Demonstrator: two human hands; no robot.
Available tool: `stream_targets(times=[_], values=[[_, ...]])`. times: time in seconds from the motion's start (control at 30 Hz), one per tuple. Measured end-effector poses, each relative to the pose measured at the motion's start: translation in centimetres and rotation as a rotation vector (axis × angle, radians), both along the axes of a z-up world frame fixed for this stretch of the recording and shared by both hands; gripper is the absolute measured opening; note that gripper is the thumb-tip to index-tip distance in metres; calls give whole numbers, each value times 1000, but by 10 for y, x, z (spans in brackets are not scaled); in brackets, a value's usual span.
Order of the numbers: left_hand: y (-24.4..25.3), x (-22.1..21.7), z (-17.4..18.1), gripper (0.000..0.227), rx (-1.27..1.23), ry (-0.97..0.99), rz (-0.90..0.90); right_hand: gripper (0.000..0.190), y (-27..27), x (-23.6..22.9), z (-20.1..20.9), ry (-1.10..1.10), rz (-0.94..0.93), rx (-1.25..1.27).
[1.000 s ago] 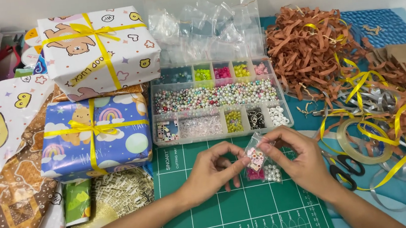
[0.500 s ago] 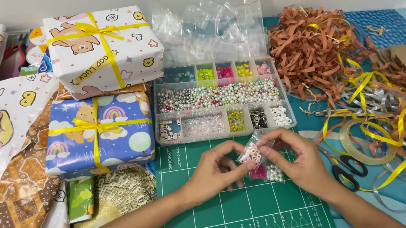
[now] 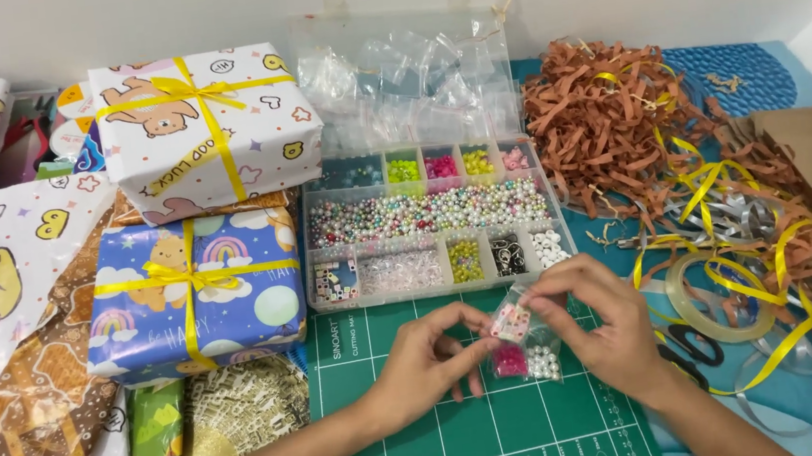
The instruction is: The person is sorting and packing small colorful beads from a plastic organizer into small clear plastic bags.
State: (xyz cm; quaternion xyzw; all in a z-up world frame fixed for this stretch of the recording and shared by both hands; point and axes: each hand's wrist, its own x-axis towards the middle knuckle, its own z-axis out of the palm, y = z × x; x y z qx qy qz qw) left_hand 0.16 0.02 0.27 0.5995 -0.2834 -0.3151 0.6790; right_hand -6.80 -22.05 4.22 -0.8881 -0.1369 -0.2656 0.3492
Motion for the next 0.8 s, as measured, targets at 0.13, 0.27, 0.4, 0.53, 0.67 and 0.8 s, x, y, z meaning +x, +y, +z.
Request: stream_targets(times=[0.13, 0.27, 0.4, 0.53, 0.67, 0.8], values=[[3, -2, -2, 19, 0, -8, -7, 17, -12, -5, -22, -76, 70, 46], [0, 1, 2, 25, -48, -4, -15, 20, -14, 1, -26, -170, 169, 142], [-2, 0, -1, 41, -30, -38, -65, 19, 0, 2, -12, -42, 84, 50], [1, 1, 1, 20, 46, -80, -95, 14, 0, -2, -10, 60, 67, 80], [0, 1, -9, 13, 16, -63, -94, 11, 8, -5, -5, 71, 54, 5], [0, -1, -3, 36, 3, -61, -79, 16, 5, -4, -9, 32, 39, -31]])
